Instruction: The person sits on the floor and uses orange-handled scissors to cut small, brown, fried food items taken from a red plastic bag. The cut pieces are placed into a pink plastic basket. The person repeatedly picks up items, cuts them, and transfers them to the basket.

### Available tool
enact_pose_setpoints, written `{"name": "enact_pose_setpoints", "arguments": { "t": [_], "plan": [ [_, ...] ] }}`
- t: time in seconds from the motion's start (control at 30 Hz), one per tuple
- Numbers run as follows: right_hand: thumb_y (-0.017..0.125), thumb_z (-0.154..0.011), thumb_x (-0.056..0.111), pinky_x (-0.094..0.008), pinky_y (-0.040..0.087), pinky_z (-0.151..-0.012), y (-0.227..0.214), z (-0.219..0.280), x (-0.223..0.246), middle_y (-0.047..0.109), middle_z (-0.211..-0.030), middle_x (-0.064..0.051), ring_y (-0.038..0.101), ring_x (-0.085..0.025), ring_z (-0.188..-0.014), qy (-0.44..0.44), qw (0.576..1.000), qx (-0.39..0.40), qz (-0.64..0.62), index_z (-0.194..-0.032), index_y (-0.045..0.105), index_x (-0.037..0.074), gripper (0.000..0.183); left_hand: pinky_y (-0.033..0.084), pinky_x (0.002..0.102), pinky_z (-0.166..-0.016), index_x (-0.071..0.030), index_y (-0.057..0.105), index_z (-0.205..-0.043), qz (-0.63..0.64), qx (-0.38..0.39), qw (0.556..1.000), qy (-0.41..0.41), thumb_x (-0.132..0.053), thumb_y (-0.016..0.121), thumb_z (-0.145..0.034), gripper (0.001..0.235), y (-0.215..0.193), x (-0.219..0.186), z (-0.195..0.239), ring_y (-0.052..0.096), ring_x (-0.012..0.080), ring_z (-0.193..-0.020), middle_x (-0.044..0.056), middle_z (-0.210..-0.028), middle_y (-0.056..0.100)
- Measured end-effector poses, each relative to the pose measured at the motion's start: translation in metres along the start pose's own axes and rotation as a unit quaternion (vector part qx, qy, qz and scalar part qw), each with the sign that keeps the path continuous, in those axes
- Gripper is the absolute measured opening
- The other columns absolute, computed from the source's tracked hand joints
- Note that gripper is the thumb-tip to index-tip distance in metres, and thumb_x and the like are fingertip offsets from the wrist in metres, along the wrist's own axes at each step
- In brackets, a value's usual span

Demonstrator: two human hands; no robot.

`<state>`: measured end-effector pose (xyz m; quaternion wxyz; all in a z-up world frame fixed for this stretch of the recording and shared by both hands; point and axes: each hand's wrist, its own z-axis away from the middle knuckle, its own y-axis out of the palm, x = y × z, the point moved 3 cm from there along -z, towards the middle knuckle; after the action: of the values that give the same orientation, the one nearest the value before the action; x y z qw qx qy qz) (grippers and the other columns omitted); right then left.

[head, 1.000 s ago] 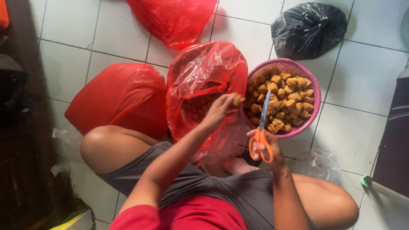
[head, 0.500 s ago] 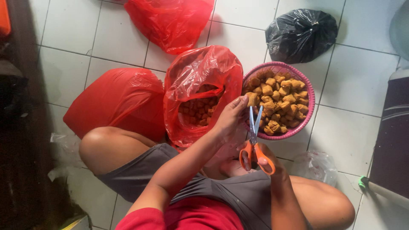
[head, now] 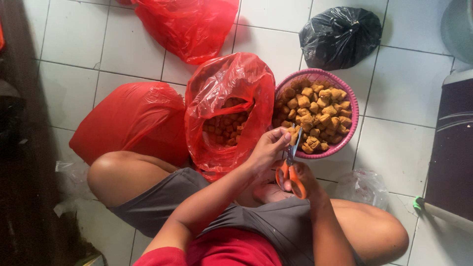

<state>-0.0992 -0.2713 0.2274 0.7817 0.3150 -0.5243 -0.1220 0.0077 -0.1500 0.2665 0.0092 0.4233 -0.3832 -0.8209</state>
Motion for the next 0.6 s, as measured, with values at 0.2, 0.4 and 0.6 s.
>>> {"name": "enact_pose_setpoints", "arguments": {
  "t": [0.2, 0.4, 0.6],
  "plan": [
    [0.079, -0.086, 0.001, -0.028, 0.047, -0.050, -0.003, 0.003, 0.001, 0.063, -0.070, -0.010, 0.060, -0.015, -0.058, 0.000, 0.995, -0.051, 0.089, -0.091, 0.062, -0.004, 0.019, 0.042, 0.019, -0.062, -0.012, 0.058, -0.099, 0.051, 0.016, 0.999, -0.009, -0.035, 0.064, -0.107, 0.024, 0.002, 0.007, 0.003, 0.046, 0.0006, -0.071, -0.009, -0.082, 0.048],
    [0.074, -0.080, 0.010, -0.025, 0.046, -0.046, -0.003, 0.001, 0.010, 0.066, -0.066, -0.009, 0.060, -0.013, -0.050, 0.062, 0.977, -0.163, 0.122, -0.105, 0.069, 0.000, 0.028, 0.050, 0.020, -0.067, -0.009, 0.060, -0.113, 0.010, 0.002, 1.000, 0.024, -0.034, 0.061, -0.104, 0.027, 0.024, -0.022, 0.018, 0.055, 0.0028, -0.075, -0.006, -0.086, 0.055],
    [0.083, -0.080, 0.010, -0.026, 0.049, -0.051, -0.011, 0.001, 0.000, 0.069, -0.074, -0.009, 0.064, -0.014, -0.059, 0.042, 0.983, -0.154, 0.088, -0.101, 0.067, -0.006, 0.030, 0.050, 0.033, -0.064, 0.002, 0.064, -0.108, -0.305, -0.062, 0.943, 0.118, -0.018, 0.072, -0.094, 0.025, 0.045, -0.061, 0.038, 0.060, 0.0144, -0.075, 0.006, -0.087, 0.063]
  ]
}}
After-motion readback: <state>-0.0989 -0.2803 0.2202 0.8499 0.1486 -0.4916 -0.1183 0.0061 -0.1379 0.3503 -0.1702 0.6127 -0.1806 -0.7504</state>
